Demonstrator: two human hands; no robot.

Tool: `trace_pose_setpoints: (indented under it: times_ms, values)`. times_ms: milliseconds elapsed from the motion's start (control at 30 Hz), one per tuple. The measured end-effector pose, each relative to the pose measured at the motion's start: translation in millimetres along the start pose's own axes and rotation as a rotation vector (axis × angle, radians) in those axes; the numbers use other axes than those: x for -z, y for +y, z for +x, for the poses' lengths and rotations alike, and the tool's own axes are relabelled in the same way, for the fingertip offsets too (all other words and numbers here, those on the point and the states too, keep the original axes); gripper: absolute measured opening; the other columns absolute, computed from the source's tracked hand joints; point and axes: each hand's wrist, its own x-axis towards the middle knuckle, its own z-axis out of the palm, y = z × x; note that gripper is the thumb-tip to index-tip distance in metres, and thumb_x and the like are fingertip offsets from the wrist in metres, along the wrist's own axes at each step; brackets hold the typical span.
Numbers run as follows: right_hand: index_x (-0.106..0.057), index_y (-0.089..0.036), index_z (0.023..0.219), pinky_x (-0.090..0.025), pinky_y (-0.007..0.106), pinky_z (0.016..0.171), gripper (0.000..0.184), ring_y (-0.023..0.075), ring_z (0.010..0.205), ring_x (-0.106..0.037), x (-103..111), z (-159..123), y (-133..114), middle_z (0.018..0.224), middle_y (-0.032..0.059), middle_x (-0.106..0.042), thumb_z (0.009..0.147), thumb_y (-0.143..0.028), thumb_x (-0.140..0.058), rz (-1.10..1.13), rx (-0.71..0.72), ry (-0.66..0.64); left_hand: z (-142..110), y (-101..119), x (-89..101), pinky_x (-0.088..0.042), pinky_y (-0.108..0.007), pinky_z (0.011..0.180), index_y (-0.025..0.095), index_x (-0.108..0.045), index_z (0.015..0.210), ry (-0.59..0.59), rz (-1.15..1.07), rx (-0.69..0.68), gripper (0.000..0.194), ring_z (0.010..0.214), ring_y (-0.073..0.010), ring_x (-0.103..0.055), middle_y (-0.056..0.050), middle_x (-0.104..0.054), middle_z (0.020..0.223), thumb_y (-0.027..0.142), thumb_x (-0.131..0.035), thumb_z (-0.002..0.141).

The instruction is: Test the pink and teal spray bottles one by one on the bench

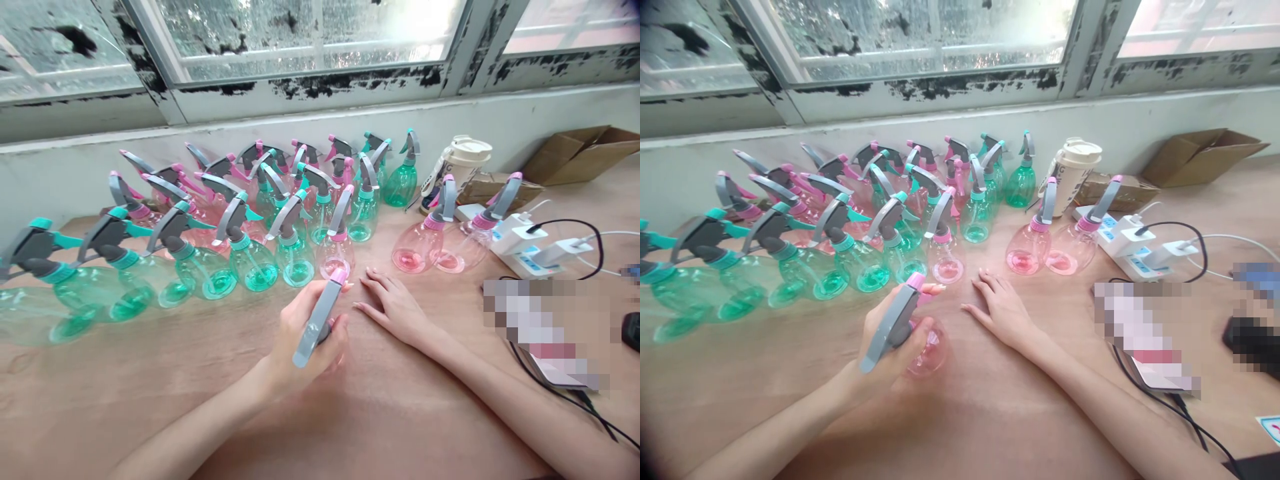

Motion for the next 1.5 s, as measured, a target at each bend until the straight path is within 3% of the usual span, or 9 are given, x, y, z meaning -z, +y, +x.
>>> trace_pose_setpoints:
  times_ms: [267, 667, 900, 1100, 1233, 1333, 1500]
  values:
    - [-0.059, -0.018, 0.129, -0.043, 0.057, 0.107, 0.05, 0.0352, 0.131, -0.051, 0.2, 0.5, -0.2, 0.139, 0.0186, -0.057, 0.092, -0.051, -0.054, 0.021, -0.007, 0.005, -1.7, -0.9, -0.1, -0.058, -0.031, 0.074, 0.02, -0.056, 0.117, -0.005, -0.02, 0.025, 0.03, 0.108, -0.0249, -0.067, -0.01, -0.069, 0.116, 0.017, -0.056, 0.087]
    - [-0.06, -0.015, 0.127, -0.044, 0.056, 0.106, 0.05, 0.0353, 0.13, -0.052, 0.2, 0.4, 0.3, 0.139, 0.0196, -0.057, 0.092, -0.05, -0.055, 0.007, 0.003, -0.001, -0.7, -1.2, -0.1, -0.057, -0.031, 0.076, 0.02, -0.055, 0.118, -0.018, -0.009, 0.005, 0.03, 0.105, -0.0231, -0.067, -0.01, -0.067, 0.114, 0.018, -0.054, 0.089]
    - [-0.06, -0.015, 0.128, -0.043, 0.055, 0.107, 0.05, 0.0352, 0.13, -0.051, 1.4, 0.1, -0.6, 0.139, 0.0197, -0.056, 0.092, -0.05, -0.055, 0.011, -0.005, -0.012, 3.1, 4.3, -0.1, -0.056, -0.03, 0.069, 0.021, -0.054, 0.102, 0.009, 0.042, 0.039, 0.017, 0.068, -0.0131, -0.064, -0.004, -0.064, 0.095, 0.02, -0.058, 0.086]
    - [-0.06, -0.014, 0.128, -0.043, 0.055, 0.107, 0.051, 0.035, 0.131, -0.05, 1.1, -0.2, -0.2, 0.14, 0.0193, -0.056, 0.093, -0.051, -0.053, -0.002, -0.004, -0.015, 2.9, 1.2, -1.9, -0.051, -0.026, 0.059, 0.02, -0.05, 0.088, -0.008, -0.045, 0.018, 0.011, 0.058, -0.0118, -0.06, 0.002, -0.058, 0.074, 0.019, -0.06, 0.085]
    - [-0.059, -0.014, 0.128, -0.043, 0.054, 0.107, 0.052, 0.0346, 0.13, -0.051, 0.8, -0.2, -0.2, 0.141, 0.0193, -0.055, 0.093, -0.051, -0.052, -0.009, -0.009, -0.023, 5.7, 0.7, -0.9, -0.052, -0.027, 0.058, 0.019, -0.055, 0.097, -0.046, -0.081, -0.004, 0.011, 0.052, -0.0088, -0.056, 0.001, -0.06, 0.08, 0.02, -0.059, 0.086]
    - [-0.059, -0.013, 0.128, -0.043, 0.054, 0.107, 0.052, 0.0344, 0.13, -0.051, 0.6, -0.2, -0.3, 0.141, 0.0197, -0.055, 0.093, -0.051, -0.053, -0.016, -0.012, -0.025, 6.4, -0.6, -2.3, -0.055, -0.031, 0.069, 0.02, -0.056, 0.113, -0.036, -0.041, -0.017, 0.026, 0.061, -0.011, -0.06, -0.004, -0.065, 0.097, 0.017, -0.055, 0.086]
    - [-0.059, -0.01, 0.128, -0.042, 0.053, 0.109, 0.054, 0.0345, 0.131, -0.05, 0.3, -0.1, -0.1, 0.142, 0.0206, -0.054, 0.093, -0.051, -0.053, -0.035, -0.004, -0.035, 2.5, -4.4, -7.0, -0.055, -0.035, 0.082, 0.022, -0.05, 0.126, 0.024, -0.008, -0.027, 0.044, 0.099, -0.0215, -0.066, -0.009, -0.064, 0.116, 0.01, -0.052, 0.083]
